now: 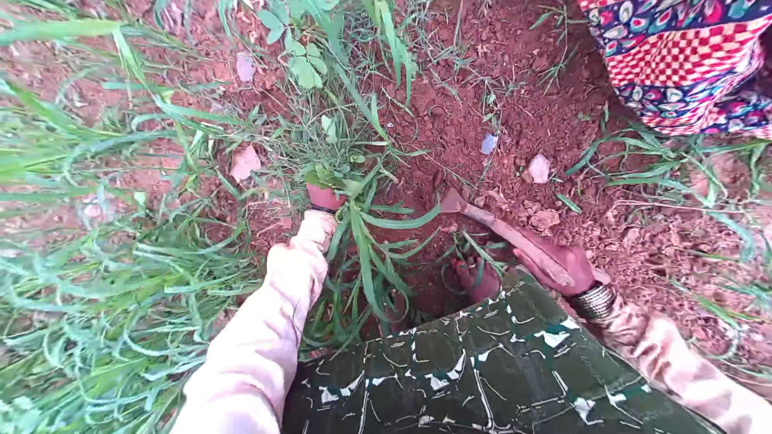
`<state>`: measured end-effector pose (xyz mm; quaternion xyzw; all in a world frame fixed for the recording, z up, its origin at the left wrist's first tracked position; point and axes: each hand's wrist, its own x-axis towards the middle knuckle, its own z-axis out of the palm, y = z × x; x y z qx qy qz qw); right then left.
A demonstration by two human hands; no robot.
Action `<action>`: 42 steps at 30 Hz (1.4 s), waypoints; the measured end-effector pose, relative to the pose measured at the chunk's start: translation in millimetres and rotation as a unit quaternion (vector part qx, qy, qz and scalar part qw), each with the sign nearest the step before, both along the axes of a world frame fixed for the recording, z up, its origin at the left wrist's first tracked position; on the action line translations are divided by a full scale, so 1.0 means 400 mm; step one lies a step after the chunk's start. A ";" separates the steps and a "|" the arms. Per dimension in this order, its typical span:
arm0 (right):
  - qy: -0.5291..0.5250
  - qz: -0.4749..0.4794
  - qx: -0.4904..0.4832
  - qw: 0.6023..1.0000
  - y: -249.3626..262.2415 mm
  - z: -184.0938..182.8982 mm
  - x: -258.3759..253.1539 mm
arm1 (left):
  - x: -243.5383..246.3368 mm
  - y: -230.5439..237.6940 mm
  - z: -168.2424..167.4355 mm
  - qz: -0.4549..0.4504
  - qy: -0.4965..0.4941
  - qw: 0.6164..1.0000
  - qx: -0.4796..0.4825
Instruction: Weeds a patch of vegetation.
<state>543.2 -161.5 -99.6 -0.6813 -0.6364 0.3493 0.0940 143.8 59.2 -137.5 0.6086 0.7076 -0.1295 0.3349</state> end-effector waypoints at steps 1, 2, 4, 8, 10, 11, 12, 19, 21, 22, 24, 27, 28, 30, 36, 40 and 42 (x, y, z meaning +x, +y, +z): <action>-0.004 0.008 0.000 1.000 -0.031 -0.009 0.042 | -0.003 0.003 0.003 -0.004 0.013 1.000 -0.020; 0.004 0.013 -0.005 1.000 -0.029 -0.020 0.056 | 0.001 0.007 0.002 -0.006 0.018 0.999 -0.028; 0.026 0.017 -0.013 0.999 0.046 -0.041 -0.018 | 0.009 -0.003 -0.013 -0.001 -0.003 1.000 0.013; 0.027 0.013 0.014 0.999 0.129 -0.049 -0.106 | 0.006 -0.011 -0.022 0.010 -0.037 0.996 0.075; 0.021 0.010 0.008 1.000 0.058 -0.032 -0.070 | -0.006 -0.023 -0.007 -0.014 -0.034 0.998 0.053; 0.015 0.018 0.000 1.000 0.021 -0.042 -0.018 | -0.004 -0.015 -0.003 -0.017 -0.026 0.999 0.037; 0.012 0.030 0.000 0.999 -0.015 -0.062 0.033 | -0.005 -0.013 -0.003 -0.015 -0.019 0.999 0.023; 0.029 0.036 0.047 0.998 0.174 -0.080 -0.138 | 0.009 -0.014 -0.012 0.005 -0.022 1.000 0.021; 0.012 0.033 0.062 0.997 0.109 -0.076 -0.096 | -0.006 -0.020 -0.005 0.003 -0.028 0.999 0.026; 0.001 0.032 0.058 0.998 0.066 -0.078 -0.042 | -0.008 -0.020 0.000 0.011 -0.024 1.000 0.006; -0.001 0.028 -0.004 1.000 0.017 -0.075 0.039 | -0.014 -0.018 0.000 0.018 -0.020 1.000 -0.013; 0.028 0.039 0.069 0.996 0.153 -0.121 -0.106 | 0.016 0.002 -0.003 0.026 -0.026 0.999 0.018; 0.053 0.038 0.075 0.995 0.224 -0.124 -0.197 | 0.017 0.013 0.008 0.030 -0.011 0.999 0.009; 0.088 0.040 0.042 0.994 0.313 -0.108 -0.285 | 0.014 0.034 0.010 0.062 -0.018 0.998 0.002; 0.041 0.031 0.046 0.998 0.197 -0.089 -0.150 | 0.022 0.058 0.089 0.056 -0.095 0.994 0.001; 0.016 -0.014 0.076 0.997 0.028 -0.090 -0.064 | 0.170 0.082 0.170 -0.214 0.023 0.967 -0.138; 0.012 -0.042 0.073 0.996 -0.018 -0.089 -0.063 | 0.226 0.068 0.146 -0.299 0.035 0.942 -0.147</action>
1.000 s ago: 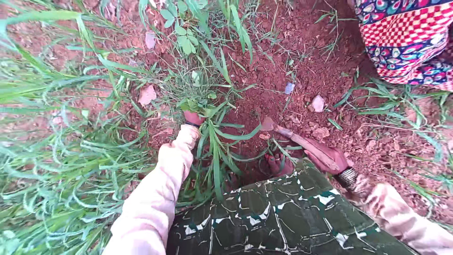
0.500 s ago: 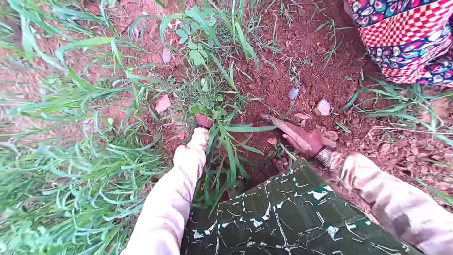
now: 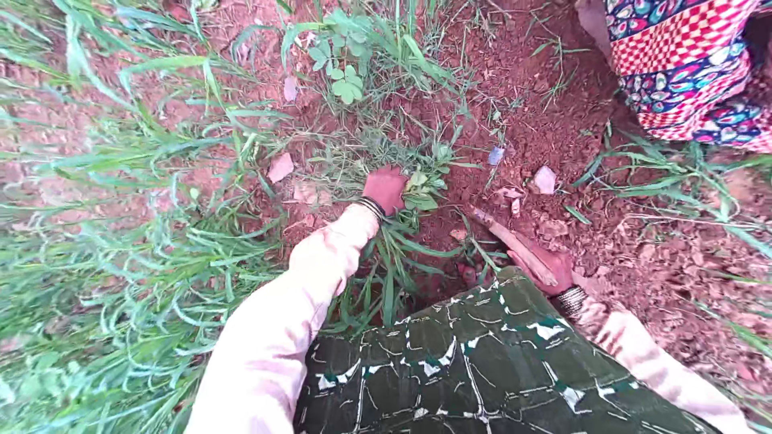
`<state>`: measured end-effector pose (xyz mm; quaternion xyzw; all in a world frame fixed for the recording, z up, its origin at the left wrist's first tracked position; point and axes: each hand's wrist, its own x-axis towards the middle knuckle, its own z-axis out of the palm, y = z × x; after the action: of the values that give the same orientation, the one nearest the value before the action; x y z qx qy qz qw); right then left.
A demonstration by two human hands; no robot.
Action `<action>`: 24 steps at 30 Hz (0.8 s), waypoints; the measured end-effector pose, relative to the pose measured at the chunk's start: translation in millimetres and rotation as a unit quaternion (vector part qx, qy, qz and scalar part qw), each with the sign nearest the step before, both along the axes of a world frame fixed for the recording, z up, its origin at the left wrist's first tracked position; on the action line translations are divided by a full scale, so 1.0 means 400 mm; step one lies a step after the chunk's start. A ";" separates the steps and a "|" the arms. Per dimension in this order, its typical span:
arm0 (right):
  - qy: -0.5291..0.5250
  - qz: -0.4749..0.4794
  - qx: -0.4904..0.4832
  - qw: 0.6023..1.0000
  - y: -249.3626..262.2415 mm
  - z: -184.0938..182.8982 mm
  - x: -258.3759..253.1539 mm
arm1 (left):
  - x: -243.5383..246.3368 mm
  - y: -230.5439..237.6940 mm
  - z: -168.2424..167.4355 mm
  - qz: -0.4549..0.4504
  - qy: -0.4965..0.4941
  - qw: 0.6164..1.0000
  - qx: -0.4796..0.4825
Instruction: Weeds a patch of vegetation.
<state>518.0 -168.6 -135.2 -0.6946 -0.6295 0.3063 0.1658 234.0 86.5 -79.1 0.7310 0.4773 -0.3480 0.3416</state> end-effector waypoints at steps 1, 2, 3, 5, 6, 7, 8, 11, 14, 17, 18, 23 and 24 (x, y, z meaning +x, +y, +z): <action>-0.005 -0.010 -0.002 1.000 -0.004 0.001 -0.002 | 0.015 -0.008 -0.013 -0.014 -0.006 1.000 0.003; -0.003 -0.015 -0.007 1.000 -0.001 0.002 -0.002 | 0.025 -0.013 -0.020 -0.020 -0.011 1.000 0.003; 0.000 -0.015 -0.011 1.000 0.001 -0.003 0.001 | 0.030 -0.015 -0.024 -0.026 -0.011 1.000 0.003; 0.003 -0.003 0.011 1.000 -0.005 -0.024 0.009 | 0.036 -0.013 -0.021 -0.035 0.012 0.999 -0.011; 0.008 0.002 0.026 1.000 -0.005 -0.032 0.014 | 0.036 -0.005 -0.017 -0.038 0.027 0.999 -0.018; 0.010 0.006 0.036 0.999 -0.002 -0.035 0.016 | 0.028 0.008 -0.011 -0.035 0.039 0.998 -0.018; 0.013 0.007 0.040 0.999 0.003 -0.032 0.017 | 0.013 0.029 -0.003 -0.026 0.052 0.998 -0.008; 0.025 0.003 0.048 0.999 -0.003 -0.031 0.019 | -0.122 0.118 0.046 0.046 0.113 0.988 0.096; 0.026 -0.003 0.060 0.998 0.002 -0.033 0.018 | -0.315 0.234 0.171 0.140 0.188 0.945 0.228; 0.011 0.010 -0.066 0.998 0.036 0.023 0.015 | -0.427 0.268 0.320 0.272 0.222 0.891 0.287; 0.027 0.017 -0.219 0.975 0.082 0.082 0.014 | -0.441 0.256 0.358 0.305 0.205 0.880 0.301; 0.088 -0.069 -0.401 0.909 0.147 0.121 0.024 | -0.403 0.186 0.507 0.375 0.212 0.860 0.274; 0.074 -0.086 -0.361 0.926 0.131 0.114 0.018 | -0.391 0.176 0.535 0.377 0.219 0.859 0.268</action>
<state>525.2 -116.3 -89.8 -0.7340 -0.4000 0.5483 -0.0243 77.5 156.8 135.1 0.4636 0.8535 -0.2027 0.1247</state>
